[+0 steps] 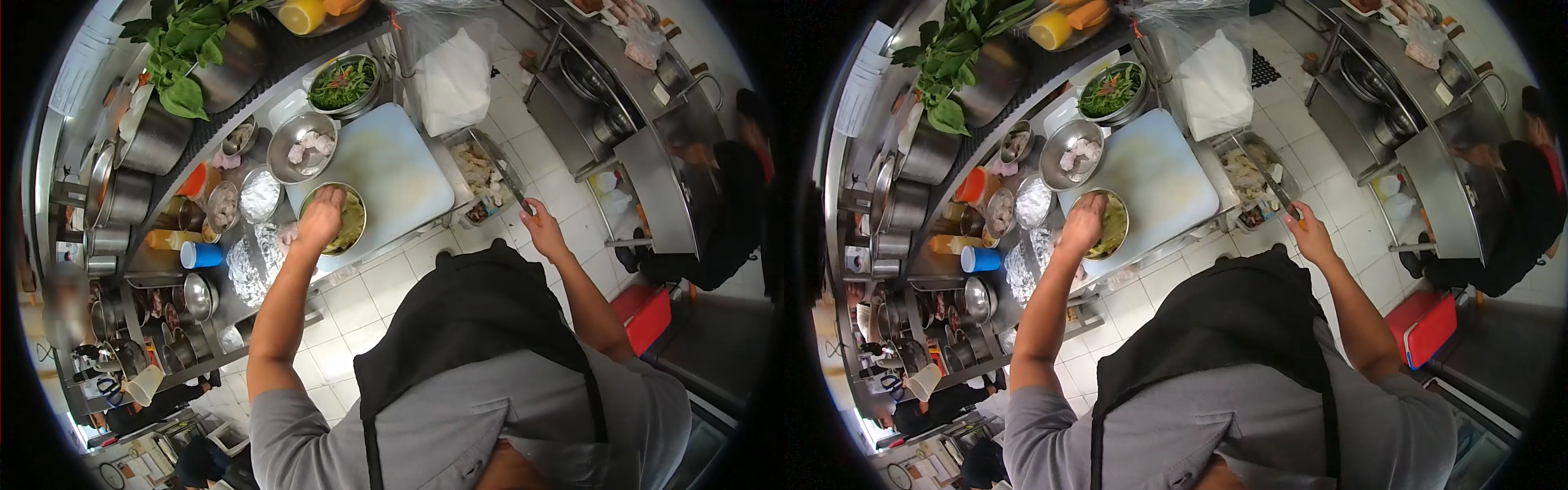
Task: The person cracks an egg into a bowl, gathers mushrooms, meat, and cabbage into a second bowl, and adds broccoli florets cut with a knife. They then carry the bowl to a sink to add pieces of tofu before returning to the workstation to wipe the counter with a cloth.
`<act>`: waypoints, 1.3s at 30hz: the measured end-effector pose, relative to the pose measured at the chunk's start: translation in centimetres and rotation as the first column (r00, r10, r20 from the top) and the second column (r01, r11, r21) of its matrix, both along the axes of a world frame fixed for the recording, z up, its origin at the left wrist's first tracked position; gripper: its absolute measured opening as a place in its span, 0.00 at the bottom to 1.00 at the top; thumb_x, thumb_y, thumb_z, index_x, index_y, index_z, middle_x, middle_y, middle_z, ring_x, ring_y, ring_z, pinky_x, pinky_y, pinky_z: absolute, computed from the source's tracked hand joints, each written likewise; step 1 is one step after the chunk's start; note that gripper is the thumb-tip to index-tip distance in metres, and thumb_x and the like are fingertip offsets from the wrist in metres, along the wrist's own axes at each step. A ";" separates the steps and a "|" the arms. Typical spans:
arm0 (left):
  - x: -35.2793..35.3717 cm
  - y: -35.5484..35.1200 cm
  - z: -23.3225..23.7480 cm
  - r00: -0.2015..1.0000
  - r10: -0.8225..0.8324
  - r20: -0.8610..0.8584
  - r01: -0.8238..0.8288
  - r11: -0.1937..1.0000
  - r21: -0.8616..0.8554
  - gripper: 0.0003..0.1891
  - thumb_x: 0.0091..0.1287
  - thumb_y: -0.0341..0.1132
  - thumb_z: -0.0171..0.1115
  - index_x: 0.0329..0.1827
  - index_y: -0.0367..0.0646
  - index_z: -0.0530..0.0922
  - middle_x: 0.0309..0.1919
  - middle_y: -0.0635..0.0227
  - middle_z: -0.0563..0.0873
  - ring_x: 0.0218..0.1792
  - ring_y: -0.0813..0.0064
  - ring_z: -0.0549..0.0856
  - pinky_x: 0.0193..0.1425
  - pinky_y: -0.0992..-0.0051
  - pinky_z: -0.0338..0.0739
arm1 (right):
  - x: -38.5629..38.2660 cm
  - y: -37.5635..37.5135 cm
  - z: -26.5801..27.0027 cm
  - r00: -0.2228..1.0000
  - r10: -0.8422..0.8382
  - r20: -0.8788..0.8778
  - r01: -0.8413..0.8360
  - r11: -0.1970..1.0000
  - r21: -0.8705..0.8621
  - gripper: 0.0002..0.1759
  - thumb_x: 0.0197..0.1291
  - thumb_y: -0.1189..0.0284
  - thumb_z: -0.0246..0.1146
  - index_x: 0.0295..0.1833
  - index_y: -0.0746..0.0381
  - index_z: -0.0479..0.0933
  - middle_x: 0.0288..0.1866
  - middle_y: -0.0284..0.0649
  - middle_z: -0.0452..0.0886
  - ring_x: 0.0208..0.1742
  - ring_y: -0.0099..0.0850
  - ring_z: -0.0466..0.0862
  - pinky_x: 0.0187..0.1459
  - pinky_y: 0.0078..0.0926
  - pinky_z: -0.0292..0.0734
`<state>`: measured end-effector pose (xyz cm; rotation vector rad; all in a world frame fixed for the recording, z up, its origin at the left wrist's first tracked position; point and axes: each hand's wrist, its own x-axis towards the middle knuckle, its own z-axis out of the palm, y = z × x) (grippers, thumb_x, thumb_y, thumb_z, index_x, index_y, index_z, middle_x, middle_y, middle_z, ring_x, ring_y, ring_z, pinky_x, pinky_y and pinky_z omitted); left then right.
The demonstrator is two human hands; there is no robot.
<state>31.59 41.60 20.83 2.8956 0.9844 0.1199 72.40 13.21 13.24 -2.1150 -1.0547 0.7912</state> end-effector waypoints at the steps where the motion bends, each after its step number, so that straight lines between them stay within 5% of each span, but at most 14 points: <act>1: -0.3 -0.1 -0.4 1.000 0.014 0.013 -0.014 1.000 0.026 0.15 0.59 0.24 0.53 0.51 0.36 0.74 0.47 0.51 0.81 0.53 0.53 0.79 0.56 0.60 0.76 | 0.0 -0.1 -0.1 1.000 0.004 0.004 -0.004 1.000 0.006 0.26 0.69 0.54 0.60 0.66 0.56 0.69 0.29 0.48 0.82 0.34 0.44 0.84 0.37 0.38 0.75; 11: -0.4 -0.1 -1.0 0.979 0.160 0.129 -0.169 0.984 0.062 0.07 0.69 0.30 0.50 0.46 0.38 0.72 0.32 0.50 0.83 0.34 0.46 0.83 0.40 0.52 0.78 | 0.2 -0.3 -0.1 0.999 0.002 0.036 -0.001 1.000 -0.020 0.27 0.68 0.54 0.60 0.66 0.57 0.69 0.28 0.47 0.81 0.32 0.44 0.83 0.36 0.38 0.75; 14: 0.6 -0.8 1.3 0.938 0.243 0.248 -0.260 0.965 0.040 0.08 0.68 0.27 0.54 0.48 0.39 0.73 0.35 0.46 0.84 0.35 0.44 0.85 0.39 0.56 0.79 | 0.2 -0.5 -0.1 0.999 -0.001 0.038 0.002 1.000 -0.013 0.27 0.68 0.54 0.60 0.66 0.57 0.69 0.26 0.45 0.80 0.30 0.42 0.82 0.35 0.37 0.74; 17: -0.1 -0.3 2.6 0.836 0.347 0.424 -0.267 0.934 -0.238 0.04 0.69 0.29 0.58 0.43 0.41 0.75 0.31 0.50 0.85 0.30 0.52 0.84 0.35 0.58 0.77 | 0.0 -0.6 0.3 0.999 -0.012 0.033 0.014 0.999 -0.038 0.27 0.68 0.54 0.60 0.66 0.57 0.69 0.25 0.44 0.79 0.29 0.40 0.81 0.35 0.36 0.73; 21: -0.6 -0.6 4.5 0.719 0.561 0.409 -0.370 0.808 -0.458 0.05 0.68 0.30 0.61 0.43 0.40 0.78 0.27 0.55 0.84 0.27 0.66 0.83 0.33 0.71 0.75 | 0.2 -0.9 0.1 1.000 -0.008 0.024 0.009 0.999 -0.036 0.26 0.68 0.55 0.61 0.65 0.57 0.70 0.24 0.43 0.78 0.28 0.37 0.80 0.33 0.35 0.72; 24: 3.7 -3.0 4.5 0.692 0.485 0.534 -0.140 0.817 -0.560 0.06 0.68 0.31 0.62 0.43 0.40 0.79 0.27 0.56 0.85 0.28 0.64 0.84 0.35 0.69 0.77 | 0.6 -1.6 -0.8 0.999 -0.038 0.032 0.038 0.999 0.000 0.26 0.68 0.56 0.61 0.66 0.57 0.69 0.23 0.42 0.77 0.26 0.35 0.78 0.32 0.34 0.71; 26: 9.5 -4.7 3.0 0.870 0.354 0.342 -0.115 0.821 -0.559 0.09 0.68 0.31 0.63 0.48 0.36 0.79 0.26 0.60 0.85 0.28 0.71 0.83 0.36 0.70 0.77 | 0.6 -1.2 -0.9 0.998 -0.063 0.015 0.062 0.998 0.017 0.27 0.68 0.56 0.61 0.67 0.57 0.69 0.22 0.40 0.76 0.26 0.33 0.76 0.32 0.34 0.71; 28: 16.8 -5.5 1.3 0.870 0.342 0.355 -0.073 0.803 -0.592 0.20 0.64 0.36 0.66 0.58 0.40 0.78 0.34 0.51 0.87 0.36 0.53 0.86 0.45 0.62 0.80 | 0.8 -1.2 -1.2 0.992 -0.127 0.024 0.126 0.992 0.022 0.29 0.68 0.57 0.62 0.69 0.59 0.66 0.21 0.39 0.74 0.25 0.31 0.75 0.31 0.34 0.70; 30: 21.1 -5.4 -1.8 0.855 0.145 0.499 -0.011 0.965 -0.261 0.30 0.63 0.37 0.68 0.68 0.38 0.70 0.52 0.45 0.83 0.56 0.47 0.81 0.61 0.59 0.74 | 0.5 -1.0 -1.8 0.985 -0.172 -0.010 0.172 0.985 -0.009 0.33 0.68 0.57 0.62 0.71 0.60 0.62 0.20 0.39 0.72 0.24 0.29 0.72 0.30 0.34 0.68; 32: 21.2 -6.5 -0.1 0.769 0.250 0.588 -0.038 0.936 -0.349 0.27 0.60 0.35 0.69 0.62 0.36 0.73 0.52 0.49 0.83 0.57 0.49 0.79 0.61 0.58 0.73 | 1.7 -1.4 -2.7 0.978 -0.204 -0.035 0.202 0.978 -0.059 0.35 0.68 0.57 0.62 0.73 0.62 0.59 0.19 0.38 0.70 0.22 0.28 0.70 0.28 0.33 0.66; 34: 15.9 -8.7 3.6 0.635 0.150 0.757 -0.049 0.987 -0.155 0.21 0.59 0.32 0.69 0.55 0.36 0.77 0.48 0.52 0.84 0.53 0.51 0.81 0.58 0.58 0.75 | 3.0 -3.0 -3.9 0.976 -0.217 -0.006 0.215 0.972 -0.092 0.34 0.68 0.57 0.62 0.72 0.62 0.59 0.19 0.37 0.69 0.22 0.28 0.70 0.27 0.33 0.65; 36: 7.6 -9.6 2.2 0.469 0.083 0.879 -0.349 0.932 0.098 0.14 0.55 0.19 0.61 0.45 0.37 0.80 0.41 0.56 0.84 0.46 0.55 0.81 0.52 0.63 0.76 | 4.2 -5.2 -4.5 0.975 -0.221 0.021 0.221 0.968 -0.118 0.33 0.68 0.57 0.62 0.70 0.62 0.60 0.18 0.36 0.69 0.22 0.28 0.70 0.27 0.33 0.64; 38: -2.4 -8.9 -1.7 0.329 0.445 0.833 -0.587 0.787 -0.189 0.15 0.55 0.18 0.55 0.46 0.36 0.80 0.42 0.59 0.82 0.42 0.60 0.81 0.47 0.66 0.77 | 4.5 -6.5 -4.6 0.973 -0.227 0.031 0.229 0.963 -0.139 0.33 0.67 0.57 0.62 0.69 0.63 0.60 0.18 0.36 0.69 0.22 0.28 0.70 0.27 0.32 0.64; 39: -6.1 -7.9 -3.4 0.144 0.659 0.738 -0.653 0.624 -0.429 0.14 0.58 0.20 0.54 0.47 0.37 0.79 0.44 0.57 0.82 0.42 0.61 0.80 0.47 0.67 0.77 | 4.8 -7.3 -4.1 0.974 -0.222 0.048 0.227 0.961 -0.159 0.33 0.67 0.57 0.62 0.69 0.63 0.60 0.18 0.35 0.69 0.21 0.28 0.70 0.27 0.32 0.64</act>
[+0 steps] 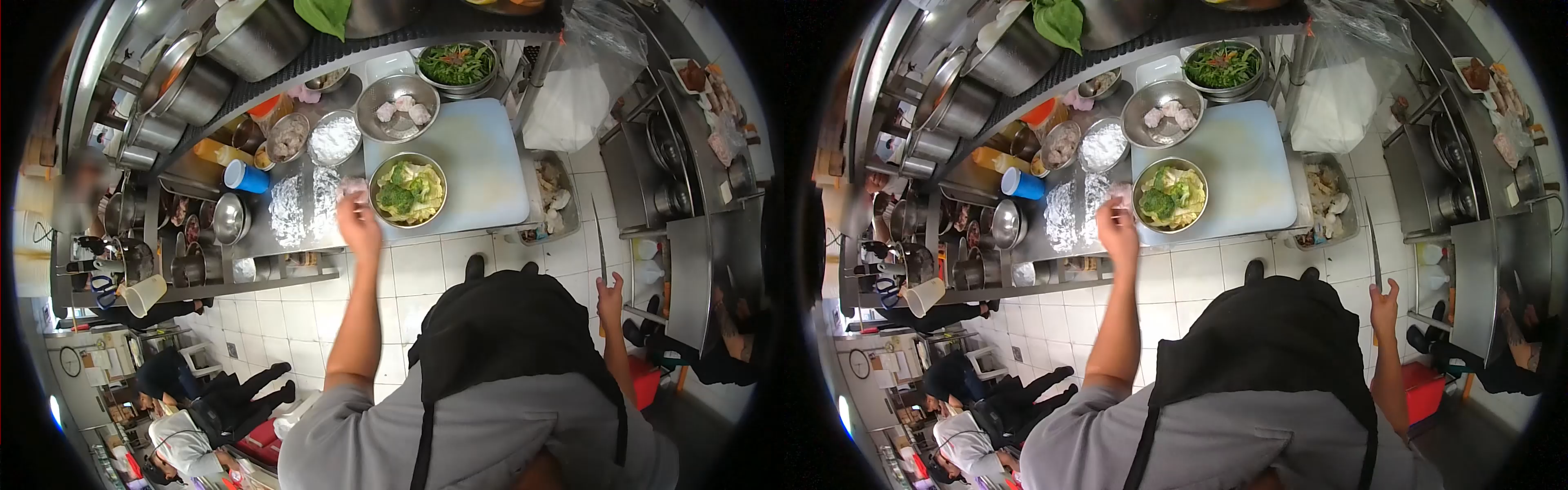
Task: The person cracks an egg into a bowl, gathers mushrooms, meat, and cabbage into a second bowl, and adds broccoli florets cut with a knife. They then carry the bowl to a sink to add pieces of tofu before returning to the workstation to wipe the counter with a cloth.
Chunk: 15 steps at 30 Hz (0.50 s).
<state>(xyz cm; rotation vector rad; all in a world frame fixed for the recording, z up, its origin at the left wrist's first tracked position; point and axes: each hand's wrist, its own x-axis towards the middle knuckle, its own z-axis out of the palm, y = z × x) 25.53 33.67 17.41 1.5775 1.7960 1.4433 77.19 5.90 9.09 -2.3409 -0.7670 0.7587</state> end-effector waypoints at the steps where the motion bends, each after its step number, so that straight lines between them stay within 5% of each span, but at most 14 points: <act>1: -3.2 1.4 -1.6 0.986 0.073 -0.152 -0.090 0.990 -0.107 0.15 0.64 0.29 0.58 0.54 0.38 0.79 0.48 0.55 0.82 0.45 0.56 0.82 0.51 0.65 0.77 | 0.3 -0.6 0.3 1.000 0.008 0.016 -0.007 1.000 -0.023 0.34 0.67 0.56 0.62 0.69 0.63 0.60 0.18 0.35 0.69 0.21 0.28 0.70 0.27 0.32 0.64; 3: -7.2 4.6 -5.4 0.929 0.052 -0.367 -0.114 0.982 -0.149 0.23 0.69 0.42 0.59 0.63 0.40 0.77 0.53 0.51 0.82 0.51 0.52 0.82 0.54 0.61 0.78 | 1.2 -0.6 -0.1 0.996 0.079 0.036 -0.077 0.996 -0.046 0.34 0.64 0.57 0.64 0.69 0.61 0.60 0.23 0.41 0.74 0.26 0.34 0.76 0.31 0.36 0.68; 5: -8.7 6.9 -8.9 0.985 -0.134 -0.109 0.079 0.911 -0.405 0.30 0.70 0.52 0.58 0.67 0.40 0.74 0.54 0.47 0.83 0.55 0.50 0.82 0.57 0.59 0.77 | 2.5 -1.2 -0.5 0.985 0.144 0.098 -0.139 0.989 -0.056 0.35 0.63 0.59 0.65 0.69 0.61 0.60 0.26 0.45 0.77 0.29 0.38 0.79 0.33 0.39 0.71; 6: -9.2 7.3 -10.9 0.964 -0.227 -0.139 0.144 0.884 -0.445 0.29 0.70 0.52 0.57 0.63 0.37 0.77 0.46 0.45 0.86 0.48 0.50 0.86 0.53 0.59 0.78 | 2.6 -0.9 0.7 0.982 0.166 0.086 -0.158 0.983 -0.093 0.35 0.62 0.59 0.66 0.69 0.60 0.60 0.28 0.47 0.79 0.32 0.41 0.81 0.36 0.41 0.73; 7: -7.1 5.6 -6.5 0.951 -0.220 -0.218 0.081 0.856 -0.510 0.26 0.70 0.51 0.56 0.56 0.34 0.79 0.37 0.45 0.87 0.39 0.49 0.87 0.47 0.58 0.79 | 2.5 0.5 1.9 0.977 0.201 0.069 -0.192 0.974 -0.120 0.35 0.62 0.59 0.66 0.69 0.60 0.59 0.30 0.49 0.80 0.34 0.45 0.82 0.38 0.43 0.74; 11: -10.0 -0.4 -10.1 0.936 -0.217 -0.278 0.004 0.794 -0.608 0.22 0.72 0.47 0.53 0.48 0.32 0.79 0.30 0.46 0.86 0.35 0.53 0.88 0.42 0.59 0.79 | 0.9 3.8 7.3 0.974 0.211 -0.082 -0.223 0.956 -0.191 0.35 0.63 0.61 0.65 0.68 0.60 0.56 0.29 0.47 0.79 0.33 0.43 0.82 0.38 0.42 0.75; 13: -10.9 -6.4 -10.3 0.993 -0.116 -0.023 0.064 0.693 -0.718 0.21 0.72 0.45 0.52 0.47 0.31 0.80 0.32 0.50 0.87 0.36 0.54 0.88 0.42 0.59 0.80 | 1.8 3.5 6.5 0.969 0.240 -0.051 -0.245 0.953 -0.179 0.32 0.64 0.62 0.65 0.66 0.60 0.56 0.28 0.45 0.78 0.32 0.38 0.82 0.36 0.36 0.75; 14: -10.6 -10.3 -11.0 0.928 0.095 0.360 0.163 0.766 -0.622 0.21 0.72 0.44 0.51 0.49 0.32 0.80 0.38 0.50 0.87 0.41 0.54 0.87 0.46 0.59 0.81 | 2.8 2.4 5.0 0.965 0.261 -0.015 -0.261 0.956 -0.135 0.32 0.64 0.62 0.65 0.65 0.60 0.57 0.28 0.44 0.77 0.32 0.37 0.82 0.36 0.35 0.75; 15: -9.5 -13.7 -11.7 0.679 0.241 0.693 0.200 0.848 -0.491 0.21 0.72 0.43 0.50 0.52 0.32 0.79 0.44 0.51 0.87 0.45 0.54 0.86 0.50 0.59 0.81 | 3.3 1.3 3.9 0.960 0.278 0.021 -0.275 0.957 -0.090 0.31 0.64 0.62 0.65 0.64 0.60 0.57 0.28 0.44 0.77 0.31 0.37 0.81 0.35 0.34 0.74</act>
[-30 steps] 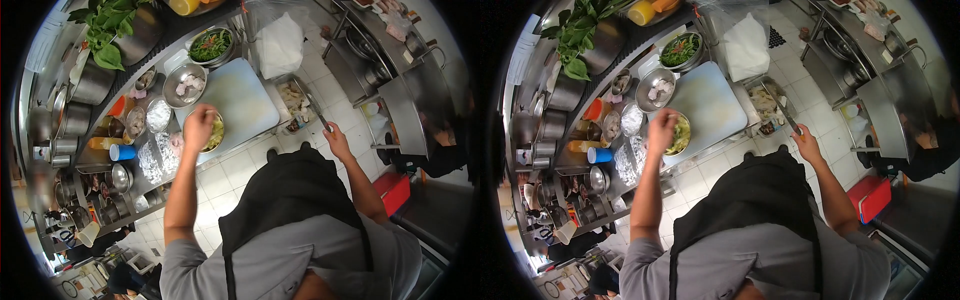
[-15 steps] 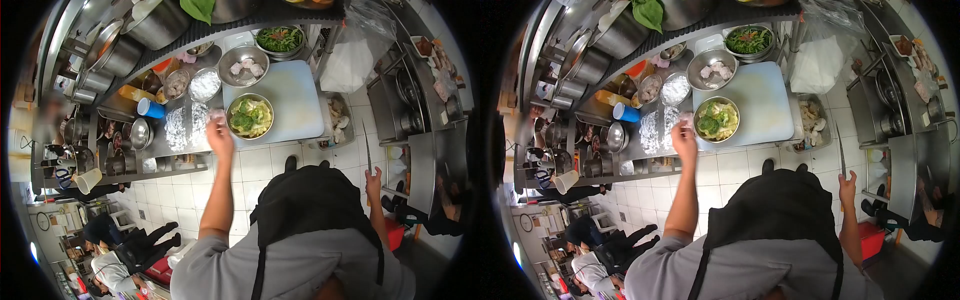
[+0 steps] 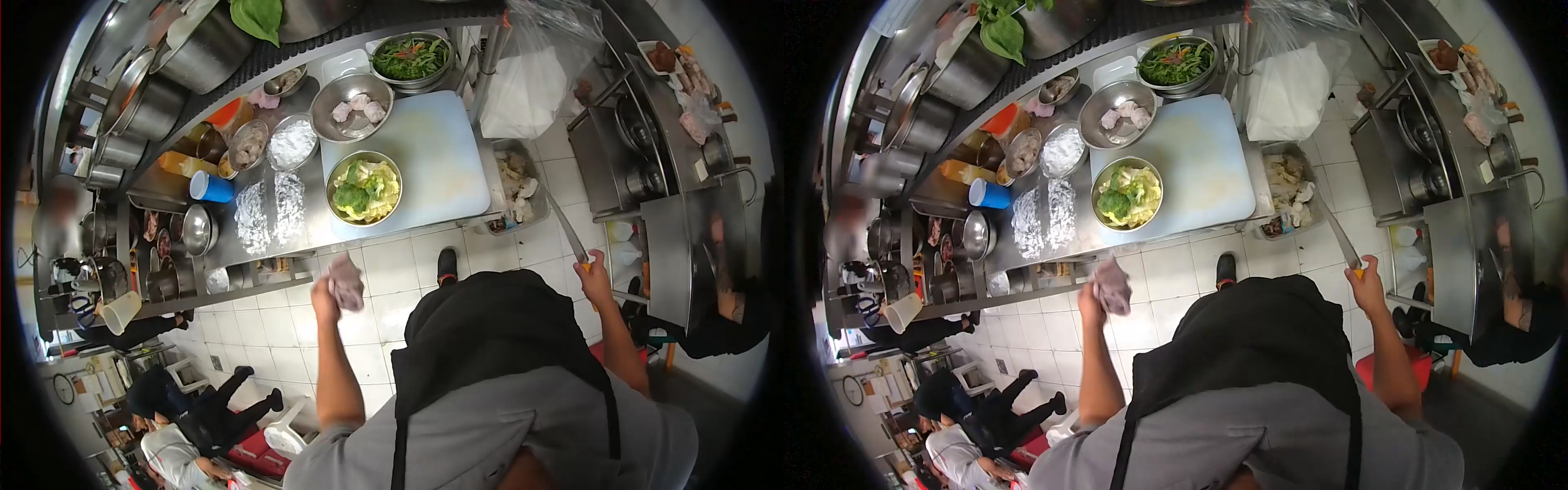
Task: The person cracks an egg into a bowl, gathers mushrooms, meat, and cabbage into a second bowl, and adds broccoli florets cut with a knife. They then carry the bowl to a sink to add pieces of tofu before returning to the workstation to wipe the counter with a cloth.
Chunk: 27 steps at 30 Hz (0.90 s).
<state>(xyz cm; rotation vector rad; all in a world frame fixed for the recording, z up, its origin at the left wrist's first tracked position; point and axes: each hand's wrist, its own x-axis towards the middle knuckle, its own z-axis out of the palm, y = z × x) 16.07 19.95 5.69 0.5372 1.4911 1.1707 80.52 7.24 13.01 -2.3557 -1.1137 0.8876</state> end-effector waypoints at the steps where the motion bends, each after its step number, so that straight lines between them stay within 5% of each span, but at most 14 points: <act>1: 2.5 -2.5 1.8 0.968 0.088 0.236 -0.081 0.996 -0.042 0.22 0.71 0.43 0.49 0.55 0.33 0.78 0.50 0.51 0.85 0.50 0.53 0.84 0.55 0.58 0.80 | 0.0 -0.9 -0.1 1.000 -0.016 -0.023 0.016 1.000 -0.001 0.30 0.63 0.64 0.66 0.63 0.60 0.57 0.28 0.44 0.77 0.31 0.36 0.81 0.35 0.34 0.74; 2: 5.1 -4.7 3.7 0.872 0.179 0.456 -0.150 0.984 -0.098 0.23 0.70 0.44 0.48 0.58 0.34 0.76 0.55 0.52 0.82 0.55 0.52 0.82 0.61 0.57 0.79 | -0.1 -1.6 0.2 0.999 -0.030 -0.044 0.030 1.000 -0.002 0.30 0.62 0.65 0.66 0.62 0.60 0.58 0.28 0.44 0.77 0.31 0.36 0.80 0.35 0.33 0.73; 4: 8.0 -7.4 3.2 0.699 0.019 0.715 -0.001 1.000 -0.026 0.27 0.67 0.46 0.47 0.61 0.35 0.73 0.58 0.50 0.80 0.60 0.53 0.79 0.66 0.53 0.74 | 0.1 -2.8 0.3 0.996 -0.005 -0.087 0.009 0.999 0.044 0.28 0.61 0.68 0.66 0.60 0.60 0.58 0.29 0.44 0.77 0.30 0.35 0.80 0.35 0.33 0.73; 7: 13.7 -7.7 2.2 0.649 0.035 0.760 0.024 0.998 -0.066 0.28 0.64 0.47 0.49 0.60 0.35 0.74 0.55 0.52 0.82 0.57 0.53 0.81 0.64 0.50 0.76 | 1.2 -4.0 0.0 0.981 0.111 -0.161 -0.082 0.981 0.177 0.28 0.59 0.73 0.65 0.59 0.60 0.58 0.32 0.44 0.78 0.33 0.34 0.80 0.37 0.33 0.73; 12: 28.1 -4.0 4.8 0.456 -0.240 0.857 0.247 0.959 0.137 0.30 0.69 0.50 0.46 0.66 0.36 0.70 0.61 0.51 0.78 0.63 0.53 0.78 0.67 0.52 0.74 | 2.0 -2.7 -0.2 0.924 0.268 -0.273 -0.126 0.887 0.445 0.26 0.59 0.75 0.64 0.59 0.60 0.58 0.42 0.45 0.79 0.44 0.36 0.82 0.46 0.33 0.77; 13: 32.3 -3.8 7.6 0.428 -0.260 0.865 0.283 0.948 0.145 0.29 0.71 0.50 0.45 0.66 0.36 0.69 0.61 0.52 0.78 0.64 0.54 0.77 0.67 0.53 0.74 | 1.1 -1.5 3.2 0.950 0.291 -0.112 -0.231 0.899 0.372 0.25 0.60 0.73 0.65 0.57 0.61 0.60 0.42 0.47 0.79 0.46 0.41 0.83 0.47 0.36 0.78; 16: 43.4 -4.3 10.0 0.525 -0.347 0.778 0.385 0.911 0.146 0.26 0.75 0.48 0.46 0.66 0.36 0.69 0.61 0.54 0.78 0.62 0.60 0.78 0.66 0.57 0.75 | -0.4 0.3 4.4 0.945 0.327 -0.003 -0.286 0.830 0.480 0.23 0.61 0.72 0.64 0.55 0.62 0.61 0.39 0.55 0.81 0.42 0.56 0.84 0.41 0.48 0.78; 17: 46.9 -5.3 8.9 0.663 -0.431 0.613 0.371 0.899 0.231 0.22 0.75 0.45 0.50 0.62 0.36 0.71 0.57 0.56 0.80 0.57 0.63 0.80 0.61 0.59 0.77 | -0.7 0.6 4.5 0.935 0.353 0.025 -0.320 0.813 0.487 0.22 0.61 0.71 0.63 0.55 0.63 0.61 0.37 0.58 0.82 0.40 0.60 0.83 0.39 0.52 0.78; 18: 50.1 -6.2 7.5 0.778 -0.474 0.412 0.366 0.876 0.315 0.18 0.75 0.41 0.54 0.58 0.35 0.74 0.52 0.57 0.82 0.52 0.66 0.83 0.56 0.61 0.79 | -0.7 0.4 4.8 0.925 0.372 0.079 -0.371 0.836 0.405 0.21 0.62 0.70 0.62 0.54 0.63 0.61 0.36 0.59 0.82 0.38 0.61 0.83 0.39 0.54 0.77; 19: 51.9 -6.4 7.1 0.796 -0.457 0.398 0.389 0.889 0.244 0.16 0.73 0.38 0.56 0.55 0.35 0.75 0.48 0.58 0.83 0.48 0.67 0.83 0.52 0.63 0.80 | -0.7 0.3 5.2 0.907 0.400 0.130 -0.420 0.850 0.318 0.21 0.62 0.70 0.62 0.54 0.64 0.61 0.35 0.60 0.82 0.37 0.62 0.82 0.38 0.56 0.77; 22: 55.0 -6.3 6.0 0.902 -0.316 0.296 0.323 0.946 0.026 0.08 0.66 0.30 0.66 0.43 0.34 0.79 0.33 0.62 0.85 0.30 0.68 0.84 0.36 0.67 0.80 | 1.4 -1.2 6.3 0.853 0.496 0.166 -0.516 0.849 0.114 0.19 0.64 0.67 0.60 0.51 0.66 0.61 0.33 0.60 0.82 0.36 0.61 0.83 0.38 0.58 0.76; 24: 56.5 -6.6 2.8 0.901 -0.174 0.398 0.203 0.979 -0.032 0.08 0.65 0.29 0.66 0.43 0.35 0.78 0.32 0.62 0.84 0.29 0.68 0.84 0.34 0.67 0.80 | 3.5 -3.3 5.8 0.814 0.565 0.139 -0.576 0.815 0.062 0.19 0.64 0.68 0.62 0.51 0.65 0.61 0.34 0.60 0.83 0.37 0.60 0.83 0.38 0.57 0.77; 27: 55.5 -5.2 -1.4 0.942 -0.022 0.334 0.044 0.998 -0.056 0.08 0.64 0.28 0.66 0.43 0.35 0.78 0.33 0.61 0.84 0.29 0.66 0.84 0.33 0.65 0.80 | 6.3 -7.4 6.1 0.785 0.610 0.111 -0.613 0.790 -0.012 0.20 0.63 0.68 0.64 0.51 0.65 0.62 0.37 0.59 0.83 0.40 0.59 0.84 0.40 0.55 0.77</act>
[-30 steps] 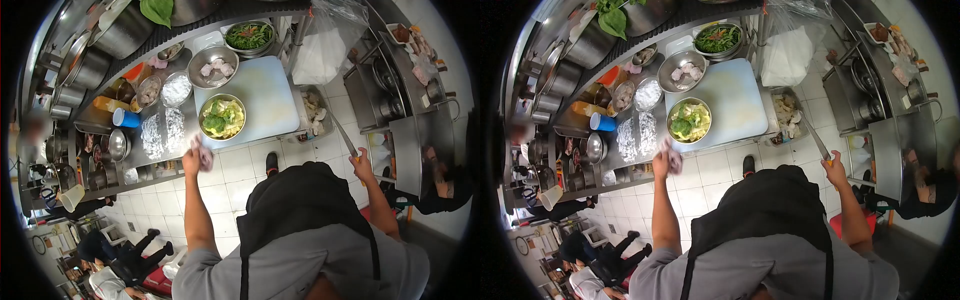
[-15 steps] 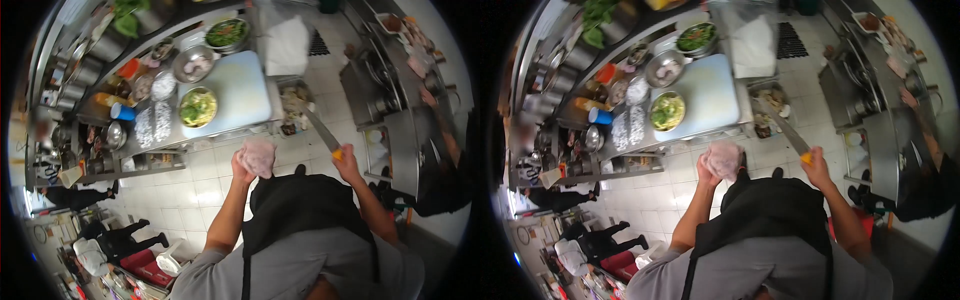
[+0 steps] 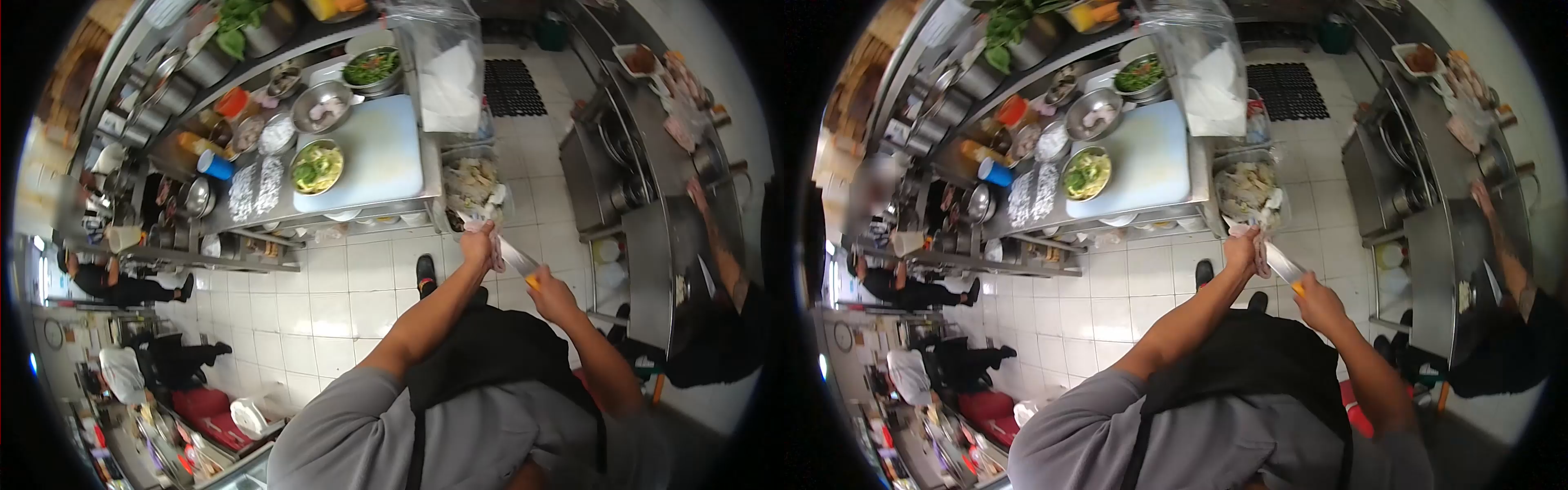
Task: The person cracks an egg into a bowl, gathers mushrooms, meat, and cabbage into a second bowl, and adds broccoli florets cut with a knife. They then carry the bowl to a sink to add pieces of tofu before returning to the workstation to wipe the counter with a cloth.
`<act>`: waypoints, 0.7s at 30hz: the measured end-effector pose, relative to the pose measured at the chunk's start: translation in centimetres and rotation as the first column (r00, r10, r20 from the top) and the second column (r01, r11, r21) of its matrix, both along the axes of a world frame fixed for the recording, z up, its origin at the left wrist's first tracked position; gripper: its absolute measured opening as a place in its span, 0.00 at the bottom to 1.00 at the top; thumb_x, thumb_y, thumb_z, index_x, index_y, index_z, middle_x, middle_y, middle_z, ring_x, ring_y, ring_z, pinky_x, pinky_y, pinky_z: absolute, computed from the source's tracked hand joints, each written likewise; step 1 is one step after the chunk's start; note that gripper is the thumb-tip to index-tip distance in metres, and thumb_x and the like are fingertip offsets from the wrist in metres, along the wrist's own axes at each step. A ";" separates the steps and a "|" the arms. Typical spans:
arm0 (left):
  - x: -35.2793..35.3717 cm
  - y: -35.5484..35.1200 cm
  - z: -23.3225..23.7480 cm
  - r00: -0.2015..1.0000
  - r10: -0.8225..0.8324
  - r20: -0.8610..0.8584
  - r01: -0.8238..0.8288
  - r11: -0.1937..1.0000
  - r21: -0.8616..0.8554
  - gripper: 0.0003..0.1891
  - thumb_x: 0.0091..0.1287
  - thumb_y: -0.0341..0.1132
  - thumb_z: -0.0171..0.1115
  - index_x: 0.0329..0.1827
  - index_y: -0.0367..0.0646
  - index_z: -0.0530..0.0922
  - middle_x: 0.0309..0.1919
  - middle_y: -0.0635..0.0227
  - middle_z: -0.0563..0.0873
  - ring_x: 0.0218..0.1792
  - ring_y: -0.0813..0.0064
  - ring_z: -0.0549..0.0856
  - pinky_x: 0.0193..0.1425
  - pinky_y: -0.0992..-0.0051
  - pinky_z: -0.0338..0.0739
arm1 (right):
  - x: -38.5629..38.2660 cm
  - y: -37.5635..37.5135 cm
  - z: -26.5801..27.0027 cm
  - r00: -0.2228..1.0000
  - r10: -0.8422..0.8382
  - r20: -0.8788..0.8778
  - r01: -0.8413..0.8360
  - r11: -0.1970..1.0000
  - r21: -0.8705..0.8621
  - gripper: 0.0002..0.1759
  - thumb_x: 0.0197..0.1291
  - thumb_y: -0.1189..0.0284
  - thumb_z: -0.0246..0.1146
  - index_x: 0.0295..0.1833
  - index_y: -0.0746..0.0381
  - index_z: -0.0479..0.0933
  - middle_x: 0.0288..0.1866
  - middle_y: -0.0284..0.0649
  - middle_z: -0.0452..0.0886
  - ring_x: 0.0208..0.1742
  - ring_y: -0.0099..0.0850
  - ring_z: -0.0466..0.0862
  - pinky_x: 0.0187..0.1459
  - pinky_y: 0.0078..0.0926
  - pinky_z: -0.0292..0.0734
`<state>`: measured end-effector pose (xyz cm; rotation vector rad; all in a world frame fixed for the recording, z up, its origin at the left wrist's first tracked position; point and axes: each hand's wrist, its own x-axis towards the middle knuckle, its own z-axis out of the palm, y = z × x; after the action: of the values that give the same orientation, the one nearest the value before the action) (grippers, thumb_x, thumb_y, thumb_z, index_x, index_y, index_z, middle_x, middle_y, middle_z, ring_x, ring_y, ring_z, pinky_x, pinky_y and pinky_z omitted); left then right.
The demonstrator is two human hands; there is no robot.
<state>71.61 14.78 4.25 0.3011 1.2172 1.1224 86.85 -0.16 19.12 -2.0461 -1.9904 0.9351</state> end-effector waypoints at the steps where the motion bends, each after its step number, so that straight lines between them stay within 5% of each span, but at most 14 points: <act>1: -1.8 1.0 -2.2 0.998 0.047 0.036 -0.048 0.998 0.040 0.09 0.64 0.28 0.66 0.42 0.34 0.79 0.33 0.60 0.84 0.29 0.66 0.84 0.32 0.66 0.80 | 1.1 -1.3 0.4 1.000 0.010 0.001 -0.010 1.000 -0.011 0.20 0.62 0.68 0.64 0.51 0.64 0.63 0.37 0.58 0.83 0.40 0.59 0.83 0.41 0.54 0.77; 3: -6.9 2.5 -5.6 0.987 0.122 0.108 -0.134 0.985 0.112 0.09 0.62 0.29 0.67 0.41 0.32 0.80 0.34 0.59 0.85 0.29 0.67 0.84 0.30 0.67 0.78 | 3.5 -3.8 0.6 1.000 -0.024 0.001 0.024 0.998 -0.061 0.21 0.61 0.68 0.66 0.51 0.63 0.63 0.38 0.57 0.83 0.42 0.60 0.83 0.43 0.53 0.78; 5: -12.2 1.9 -2.4 0.962 0.273 0.003 -0.273 0.962 -0.021 0.09 0.61 0.28 0.66 0.42 0.33 0.80 0.33 0.59 0.85 0.29 0.63 0.86 0.27 0.65 0.80 | 6.2 -6.6 -1.0 0.992 -0.125 -0.027 0.123 0.990 -0.072 0.22 0.59 0.70 0.67 0.51 0.62 0.63 0.38 0.57 0.82 0.43 0.60 0.83 0.43 0.51 0.77; 7: -19.3 0.2 -6.0 0.914 0.326 -0.243 -0.337 0.941 -0.007 0.09 0.60 0.29 0.66 0.41 0.34 0.79 0.32 0.58 0.84 0.30 0.61 0.87 0.25 0.63 0.81 | 8.6 -8.5 -3.0 0.973 -0.219 -0.071 0.217 0.976 -0.028 0.23 0.58 0.71 0.67 0.51 0.62 0.62 0.38 0.57 0.82 0.44 0.60 0.82 0.43 0.49 0.77; 10: -29.3 -4.6 -4.6 0.915 0.392 -0.096 -0.402 0.906 -0.134 0.10 0.61 0.29 0.67 0.42 0.33 0.78 0.31 0.55 0.84 0.29 0.58 0.85 0.30 0.60 0.83 | 9.9 -8.6 -4.6 0.941 -0.313 -0.128 0.315 0.949 -0.005 0.23 0.57 0.73 0.67 0.52 0.61 0.63 0.38 0.56 0.82 0.44 0.60 0.82 0.43 0.47 0.77; 12: -34.5 -6.5 -0.7 0.949 0.314 0.038 -0.311 0.948 -0.067 0.10 0.70 0.32 0.55 0.50 0.37 0.74 0.38 0.53 0.83 0.37 0.56 0.84 0.40 0.59 0.84 | 8.7 -6.1 -4.9 0.942 -0.307 -0.138 0.311 0.950 0.012 0.22 0.57 0.73 0.67 0.53 0.61 0.64 0.39 0.56 0.82 0.44 0.59 0.83 0.43 0.47 0.77; 13: -36.9 -5.9 -0.7 0.908 0.417 -0.040 -0.418 0.909 -0.006 0.11 0.71 0.35 0.53 0.48 0.35 0.74 0.37 0.53 0.83 0.36 0.56 0.84 0.43 0.60 0.83 | 7.5 -4.5 -4.7 0.941 -0.306 -0.142 0.312 0.950 0.019 0.22 0.57 0.72 0.66 0.53 0.61 0.64 0.39 0.55 0.82 0.44 0.58 0.83 0.43 0.47 0.77; 16: -44.1 -1.6 2.4 0.939 0.307 0.157 -0.330 0.931 0.155 0.16 0.67 0.41 0.47 0.39 0.34 0.73 0.35 0.50 0.82 0.36 0.55 0.84 0.43 0.60 0.83 | 2.5 2.7 -4.1 0.956 -0.192 -0.220 0.212 0.975 0.070 0.22 0.58 0.71 0.65 0.55 0.60 0.65 0.40 0.55 0.82 0.44 0.58 0.83 0.44 0.47 0.77; 17: -44.0 0.3 6.9 0.977 0.140 0.162 -0.178 0.952 0.249 0.16 0.66 0.41 0.47 0.39 0.34 0.73 0.35 0.50 0.82 0.36 0.54 0.84 0.44 0.61 0.84 | 0.6 5.4 -4.2 0.963 -0.144 -0.227 0.170 0.980 0.099 0.22 0.59 0.70 0.65 0.56 0.60 0.65 0.40 0.55 0.82 0.44 0.57 0.83 0.44 0.47 0.77; 18: -44.7 2.7 8.3 0.961 0.278 0.004 -0.272 0.937 0.220 0.15 0.68 0.40 0.46 0.40 0.35 0.73 0.36 0.52 0.83 0.36 0.55 0.84 0.44 0.62 0.85 | -1.5 8.2 -4.3 0.968 -0.096 -0.231 0.127 0.984 0.127 0.22 0.59 0.69 0.64 0.56 0.59 0.65 0.40 0.55 0.82 0.43 0.57 0.83 0.44 0.48 0.77; 19: -46.5 5.4 7.5 0.893 0.437 0.104 -0.449 0.872 0.194 0.12 0.66 0.34 0.50 0.41 0.33 0.75 0.36 0.53 0.85 0.34 0.59 0.86 0.41 0.64 0.84 | -3.8 11.0 -4.0 0.964 -0.070 -0.256 0.105 0.987 0.126 0.21 0.59 0.70 0.63 0.57 0.59 0.65 0.40 0.56 0.82 0.43 0.57 0.83 0.44 0.48 0.77; 21: -49.3 10.4 7.4 0.910 0.407 -0.080 -0.380 0.895 0.232 0.09 0.64 0.30 0.52 0.43 0.34 0.76 0.36 0.56 0.85 0.35 0.63 0.87 0.38 0.70 0.85 | -8.5 16.3 -3.9 0.959 -0.030 -0.283 0.070 0.989 0.134 0.21 0.59 0.71 0.62 0.57 0.59 0.65 0.40 0.56 0.82 0.43 0.58 0.83 0.44 0.48 0.77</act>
<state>22.36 25.23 11.66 0.2969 1.3074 1.6145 78.36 16.14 15.26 -1.7678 -1.7933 0.9799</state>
